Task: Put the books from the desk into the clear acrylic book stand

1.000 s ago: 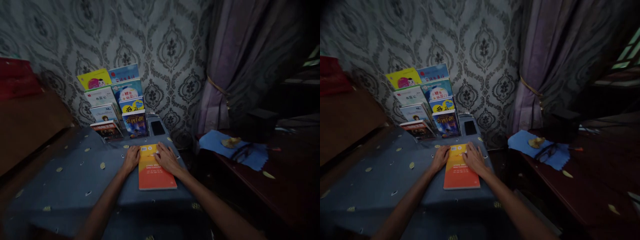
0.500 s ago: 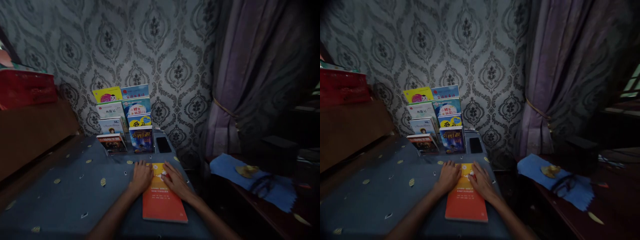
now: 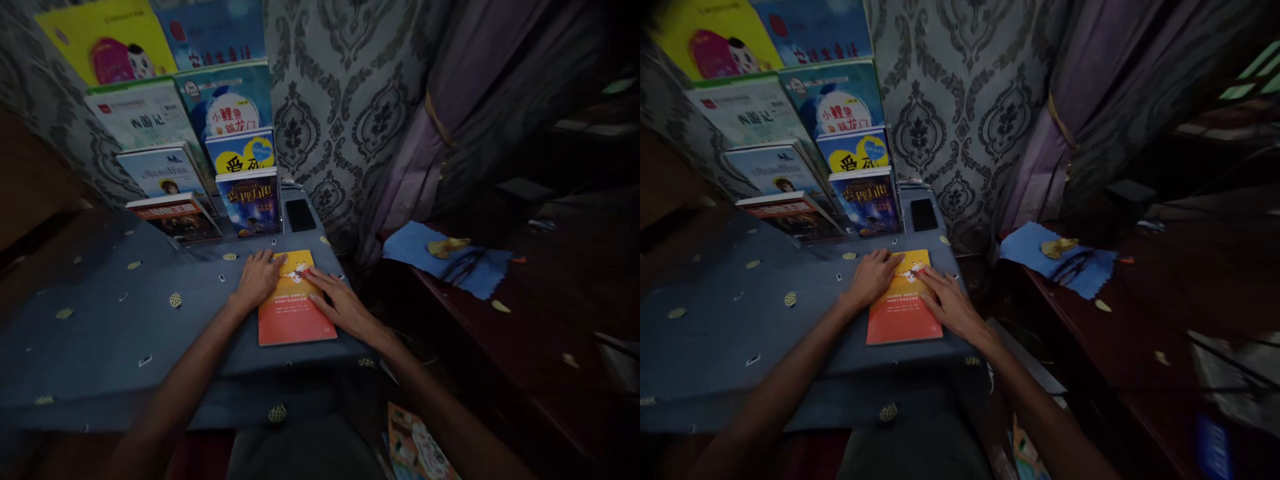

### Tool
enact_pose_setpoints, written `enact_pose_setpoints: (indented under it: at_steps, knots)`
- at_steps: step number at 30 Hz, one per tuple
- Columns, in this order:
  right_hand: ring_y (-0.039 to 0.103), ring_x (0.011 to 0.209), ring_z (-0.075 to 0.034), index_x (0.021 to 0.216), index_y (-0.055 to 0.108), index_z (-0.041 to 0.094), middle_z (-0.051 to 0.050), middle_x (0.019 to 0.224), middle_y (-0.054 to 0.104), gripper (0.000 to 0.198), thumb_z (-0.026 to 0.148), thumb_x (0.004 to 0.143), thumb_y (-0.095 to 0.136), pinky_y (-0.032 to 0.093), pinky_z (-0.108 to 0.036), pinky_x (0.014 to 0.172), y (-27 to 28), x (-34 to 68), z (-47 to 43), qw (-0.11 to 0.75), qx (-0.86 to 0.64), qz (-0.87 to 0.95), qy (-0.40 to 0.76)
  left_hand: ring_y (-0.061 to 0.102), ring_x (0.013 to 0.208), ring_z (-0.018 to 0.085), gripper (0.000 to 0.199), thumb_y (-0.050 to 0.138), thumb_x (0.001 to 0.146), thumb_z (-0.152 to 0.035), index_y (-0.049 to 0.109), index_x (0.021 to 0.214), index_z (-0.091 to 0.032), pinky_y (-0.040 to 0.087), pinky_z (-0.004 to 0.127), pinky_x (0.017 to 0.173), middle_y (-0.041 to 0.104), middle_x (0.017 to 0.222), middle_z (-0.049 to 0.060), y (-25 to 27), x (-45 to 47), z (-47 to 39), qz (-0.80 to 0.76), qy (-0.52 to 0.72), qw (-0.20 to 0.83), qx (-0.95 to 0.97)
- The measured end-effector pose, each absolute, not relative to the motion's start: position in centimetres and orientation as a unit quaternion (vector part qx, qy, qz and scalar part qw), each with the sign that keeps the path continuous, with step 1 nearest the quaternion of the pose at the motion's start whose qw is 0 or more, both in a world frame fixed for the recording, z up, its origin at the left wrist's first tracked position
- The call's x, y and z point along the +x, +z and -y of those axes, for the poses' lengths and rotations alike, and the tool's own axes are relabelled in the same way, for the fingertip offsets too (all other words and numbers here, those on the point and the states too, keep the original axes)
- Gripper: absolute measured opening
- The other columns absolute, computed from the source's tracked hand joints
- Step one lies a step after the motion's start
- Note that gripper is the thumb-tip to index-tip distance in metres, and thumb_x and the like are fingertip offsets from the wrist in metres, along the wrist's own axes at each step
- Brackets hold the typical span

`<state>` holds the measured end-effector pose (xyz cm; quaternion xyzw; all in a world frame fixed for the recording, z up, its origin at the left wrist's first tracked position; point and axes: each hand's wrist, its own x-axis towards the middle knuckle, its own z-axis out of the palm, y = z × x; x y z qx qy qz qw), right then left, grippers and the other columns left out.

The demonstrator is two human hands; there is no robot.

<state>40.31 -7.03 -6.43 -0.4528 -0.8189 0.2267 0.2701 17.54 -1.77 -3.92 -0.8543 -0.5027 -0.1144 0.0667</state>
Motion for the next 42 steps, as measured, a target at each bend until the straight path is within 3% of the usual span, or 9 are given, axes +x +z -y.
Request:
enact_pose_setpoints:
  at_steps: [9, 15, 26, 35, 42]
  knots:
    - [0.045, 0.141, -0.026, 0.144, 0.054, 0.026, -0.010, 0.150, 0.052, 0.044, 0.034, 0.100, 0.052, 0.030, -0.056, 0.120, -5.5, 41.4, 13.7, 0.294, -0.444, 0.806, 0.259, 0.052, 0.110, 0.028, 0.043, 0.041, 0.100, -0.023, 0.054, 0.141, -0.027, 0.042, 0.043, 0.091, 0.058, 0.124, 0.012, -3.0, 17.6, 2.2, 0.516, -0.064, 0.026, -0.854]
    - [0.041, 0.144, -0.028, 0.147, 0.048, 0.032, -0.009, 0.155, 0.044, 0.057, 0.038, 0.093, 0.066, 0.031, -0.060, 0.119, -6.2, 42.0, 15.3, 0.283, -0.425, 0.821, 0.256, 0.050, 0.114, 0.029, 0.045, 0.043, 0.099, -0.021, 0.053, 0.142, -0.028, 0.043, 0.044, 0.094, 0.056, 0.127, 0.012, -3.3, 17.8, 2.7, 0.522, -0.073, 0.009, -0.850]
    - [0.044, 0.142, -0.024, 0.146, 0.049, 0.031, -0.006, 0.156, 0.045, 0.051, 0.030, 0.097, 0.061, 0.036, -0.050, 0.119, -7.3, 41.6, 13.0, 0.305, -0.398, 0.836, 0.221, 0.050, 0.116, 0.027, 0.045, 0.041, 0.098, -0.020, 0.056, 0.140, -0.025, 0.044, 0.042, 0.097, 0.056, 0.128, 0.011, -4.2, 16.6, 0.2, 0.516, -0.129, -0.013, -0.847]
    - [0.043, 0.143, -0.024, 0.147, 0.047, 0.031, -0.005, 0.157, 0.044, 0.051, 0.029, 0.098, 0.059, 0.036, -0.051, 0.119, -8.0, 40.9, 9.3, 0.311, -0.382, 0.844, 0.212, 0.049, 0.116, 0.027, 0.044, 0.039, 0.099, -0.022, 0.056, 0.140, -0.025, 0.043, 0.042, 0.098, 0.057, 0.126, 0.011, -3.9, 15.9, -2.1, 0.541, -0.121, 0.002, -0.832]
    - [0.051, 0.137, -0.025, 0.144, 0.053, 0.027, -0.008, 0.149, 0.053, 0.047, 0.026, 0.097, 0.058, 0.041, -0.049, 0.117, -8.1, 40.6, 10.0, 0.311, -0.394, 0.847, 0.174, 0.049, 0.118, 0.028, 0.046, 0.040, 0.099, -0.022, 0.053, 0.142, -0.028, 0.043, 0.043, 0.095, 0.056, 0.128, 0.011, -3.6, 16.1, -1.9, 0.553, -0.093, 0.012, -0.828]
